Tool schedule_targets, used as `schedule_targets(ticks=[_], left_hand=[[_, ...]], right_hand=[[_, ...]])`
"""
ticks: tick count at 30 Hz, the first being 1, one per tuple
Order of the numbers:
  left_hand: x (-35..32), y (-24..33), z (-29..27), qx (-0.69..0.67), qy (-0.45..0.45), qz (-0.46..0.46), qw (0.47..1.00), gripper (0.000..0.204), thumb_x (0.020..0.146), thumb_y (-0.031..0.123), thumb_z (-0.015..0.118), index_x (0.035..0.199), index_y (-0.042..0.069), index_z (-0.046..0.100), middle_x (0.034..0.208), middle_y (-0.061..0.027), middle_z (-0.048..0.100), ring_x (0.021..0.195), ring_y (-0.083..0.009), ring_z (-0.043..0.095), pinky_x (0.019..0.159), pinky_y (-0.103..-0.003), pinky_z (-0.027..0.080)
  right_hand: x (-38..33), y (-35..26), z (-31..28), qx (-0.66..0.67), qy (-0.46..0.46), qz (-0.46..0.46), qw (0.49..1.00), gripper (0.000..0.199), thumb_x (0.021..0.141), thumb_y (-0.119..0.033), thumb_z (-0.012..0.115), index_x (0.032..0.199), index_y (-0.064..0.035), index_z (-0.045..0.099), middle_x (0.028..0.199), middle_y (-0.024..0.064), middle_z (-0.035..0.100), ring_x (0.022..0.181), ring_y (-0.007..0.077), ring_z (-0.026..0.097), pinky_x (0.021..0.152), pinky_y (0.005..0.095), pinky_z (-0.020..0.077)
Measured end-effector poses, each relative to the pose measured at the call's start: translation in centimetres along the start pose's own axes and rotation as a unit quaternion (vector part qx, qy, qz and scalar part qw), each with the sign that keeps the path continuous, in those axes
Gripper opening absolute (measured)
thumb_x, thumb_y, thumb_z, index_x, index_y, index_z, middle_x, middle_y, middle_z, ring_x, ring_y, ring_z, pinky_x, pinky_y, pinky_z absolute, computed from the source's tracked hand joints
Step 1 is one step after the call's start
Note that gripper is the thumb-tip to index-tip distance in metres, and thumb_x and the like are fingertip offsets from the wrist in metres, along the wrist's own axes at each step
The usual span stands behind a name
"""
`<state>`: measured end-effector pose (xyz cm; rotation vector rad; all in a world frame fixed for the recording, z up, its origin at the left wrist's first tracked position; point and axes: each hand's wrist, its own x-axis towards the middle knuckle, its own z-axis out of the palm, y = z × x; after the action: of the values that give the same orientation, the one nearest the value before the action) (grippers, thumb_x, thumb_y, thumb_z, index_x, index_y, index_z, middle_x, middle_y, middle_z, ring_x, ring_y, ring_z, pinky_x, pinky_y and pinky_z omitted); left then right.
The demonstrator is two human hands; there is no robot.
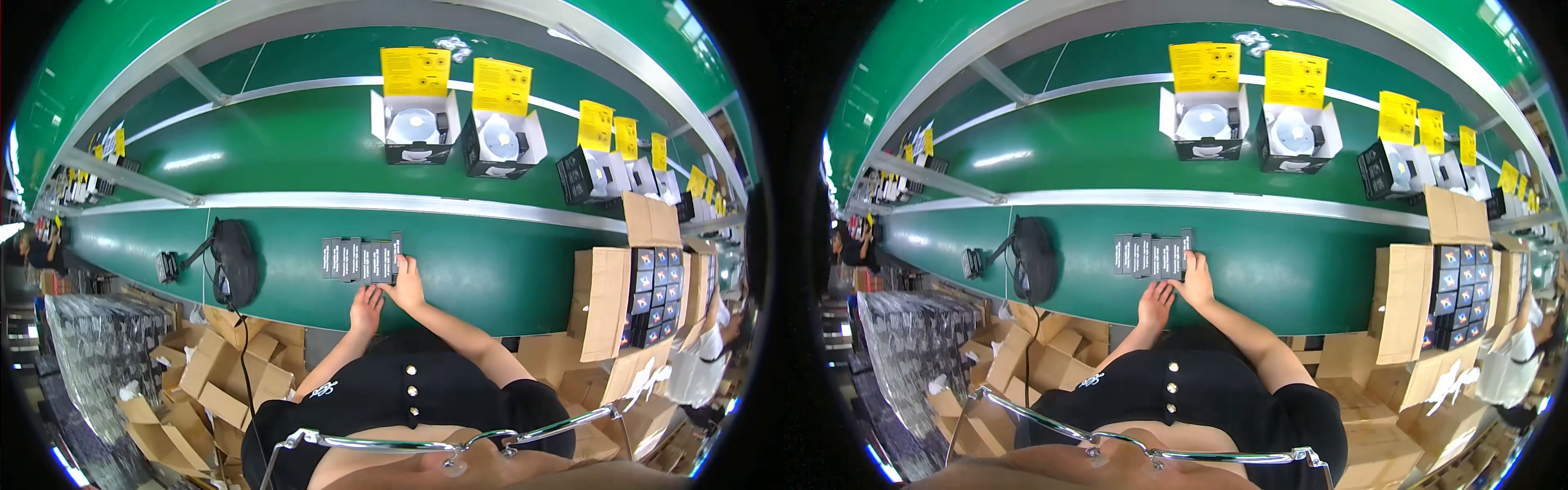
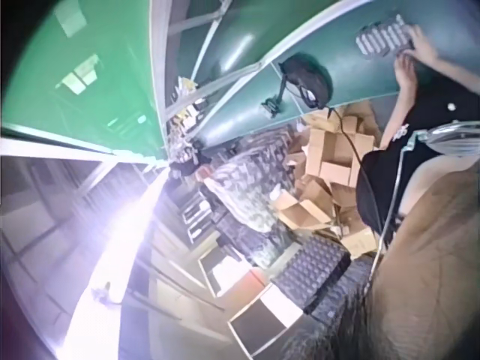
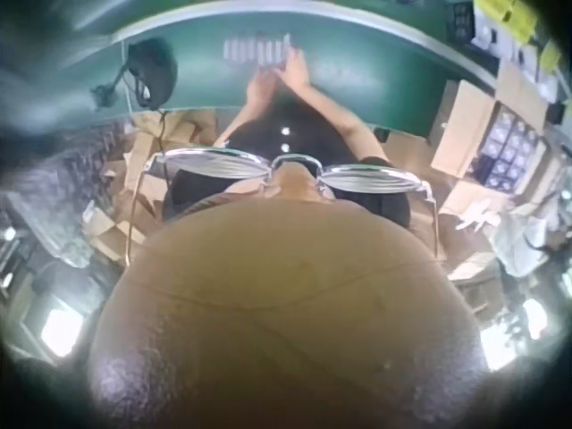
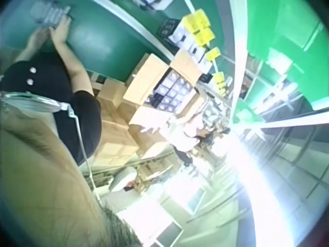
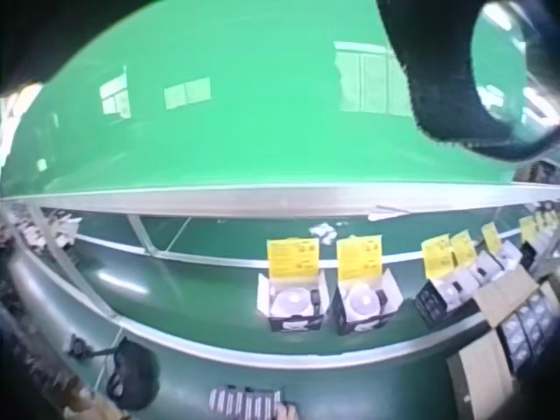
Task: The person places small boxes into open product boxes on an assembly line and unloads additional small boxes from a cardboard carton onto the table.
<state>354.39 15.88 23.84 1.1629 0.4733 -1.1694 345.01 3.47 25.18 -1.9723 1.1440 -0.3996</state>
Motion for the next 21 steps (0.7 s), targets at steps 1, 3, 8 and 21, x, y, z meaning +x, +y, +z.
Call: schedule_targets(ticks=[1,3,8,21], left_hand=[[0.2,0.1,0.2,0.007,-0.019,0.005,1.0,0.065,0.101,0.03,0.044,0.154,0.006,0.016,0.149,-0.0175,0.039,0.135,-0.0352,0.042,0.113,-0.05,0.031],[0.8,0.0,0.0,0.025,-0.038,0.007,0.999,0.064,0.102,0.034,0.042,0.154,0.006,0.016,0.152,-0.0165,0.036,0.137,-0.035,0.039,0.114,-0.051,0.029],[-0.9,-1.1,3.0,0.056,0.043,-0.085,0.994,0.064,0.102,0.032,0.04,0.154,0.007,0.014,0.147,-0.0226,0.038,0.13,-0.0384,0.047,0.111,-0.051,0.037],[-16.9,-15.2,35.4,0.357,-0.582,0.051,0.729,0.038,0.1,0.018,0.051,0.135,0.001,0.052,0.12,-0.0129,0.063,0.112,-0.0231,0.061,0.098,-0.034,0.046]], right_hand=[[0.3,0.2,-0.5,-0.002,0.013,0.009,1.0,0.1,0.064,-0.024,0.089,0.141,-0.0031,0.03,0.128,0.0225,0.044,0.114,0.0435,0.052,0.094,0.0477,0.0488],[0.8,-0.6,-2.8,-0.014,-0.071,0.051,0.996,0.106,0.065,-0.025,0.088,0.147,-0.004,0.025,0.128,0.0229,0.044,0.116,0.0423,0.05,0.096,0.0461,0.0471],[-2.2,0.3,-11.0,0.065,0.009,0.002,0.998,0.09,0.073,-0.022,0.084,0.146,-0.0034,0.034,0.134,0.0203,0.048,0.119,0.0353,0.054,0.096,0.0392,0.0488],[-22.3,21.4,-55.9,0.44,0.538,0.318,0.645,0.07,0.087,-0.044,0.072,0.13,0.0034,0.042,0.124,0.0164,0.048,0.112,0.0238,0.047,0.093,0.0377,0.0401]])
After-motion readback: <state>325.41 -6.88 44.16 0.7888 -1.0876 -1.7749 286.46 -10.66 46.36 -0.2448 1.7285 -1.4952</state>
